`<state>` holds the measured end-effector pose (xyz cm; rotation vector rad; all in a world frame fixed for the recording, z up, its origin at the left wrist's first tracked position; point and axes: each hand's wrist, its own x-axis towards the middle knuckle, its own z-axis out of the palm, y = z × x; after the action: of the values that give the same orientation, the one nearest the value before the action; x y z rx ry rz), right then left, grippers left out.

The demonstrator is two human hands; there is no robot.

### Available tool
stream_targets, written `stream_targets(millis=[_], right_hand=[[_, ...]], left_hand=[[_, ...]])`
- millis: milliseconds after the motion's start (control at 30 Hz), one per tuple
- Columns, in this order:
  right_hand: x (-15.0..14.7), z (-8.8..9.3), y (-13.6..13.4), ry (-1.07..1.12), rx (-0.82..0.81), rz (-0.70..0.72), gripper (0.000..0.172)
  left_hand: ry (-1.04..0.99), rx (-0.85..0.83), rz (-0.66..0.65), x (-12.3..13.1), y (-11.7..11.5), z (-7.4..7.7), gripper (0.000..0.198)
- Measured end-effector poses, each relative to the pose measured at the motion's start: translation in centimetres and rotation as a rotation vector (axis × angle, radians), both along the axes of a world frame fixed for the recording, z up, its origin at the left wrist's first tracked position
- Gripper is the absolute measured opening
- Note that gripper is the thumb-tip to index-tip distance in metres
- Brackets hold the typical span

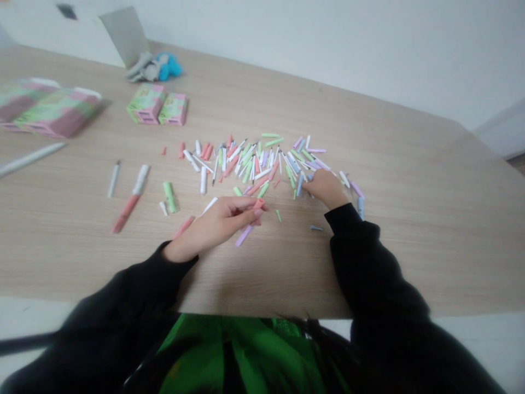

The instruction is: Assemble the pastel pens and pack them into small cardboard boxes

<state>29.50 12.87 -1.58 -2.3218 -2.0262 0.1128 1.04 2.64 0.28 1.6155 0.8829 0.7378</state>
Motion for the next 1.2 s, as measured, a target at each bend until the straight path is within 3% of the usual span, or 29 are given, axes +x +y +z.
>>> stream_targets(millis=[167,333,433,533,667,767,1000,1200], right_hand=[[-0.2,0.5,-0.1,0.029,0.036,0.041,0.016],[0.1,4.0,-2.3,0.118,0.098,0.059,0.031],[-1.2,6.5,-5.2,0.482,0.238,0.169,0.030],[-4.0,7.8,-8.2,0.886,0.292,0.329,0.020],[-7.7,7.2,-10.2,1.167,0.308,0.467,0.014],[-8.8,6.1,-10.4,1.241,0.373,0.454,0.015],[-8.9,5.0,-10.9,1.232,0.352,0.482,0.012],[-8.6,4.4,-10.8,1.055,0.285,0.698,0.009]], left_hand=[[-0.020,0.023,-0.001,0.1,0.1,0.1,0.030],[-0.026,0.034,0.004,0.2,0.0,0.2,0.030],[-0.039,0.006,-0.012,0.5,-0.3,0.2,0.027],[-0.039,-0.026,-0.037,0.7,-0.6,0.1,0.026],[-0.041,-0.055,-0.084,0.7,-0.7,0.0,0.029],[-0.059,-0.057,-0.099,0.7,-0.7,0.2,0.028],[-0.054,-0.024,-0.095,0.6,-0.7,0.7,0.030],[-0.021,0.088,-0.102,0.4,-0.5,0.5,0.031]])
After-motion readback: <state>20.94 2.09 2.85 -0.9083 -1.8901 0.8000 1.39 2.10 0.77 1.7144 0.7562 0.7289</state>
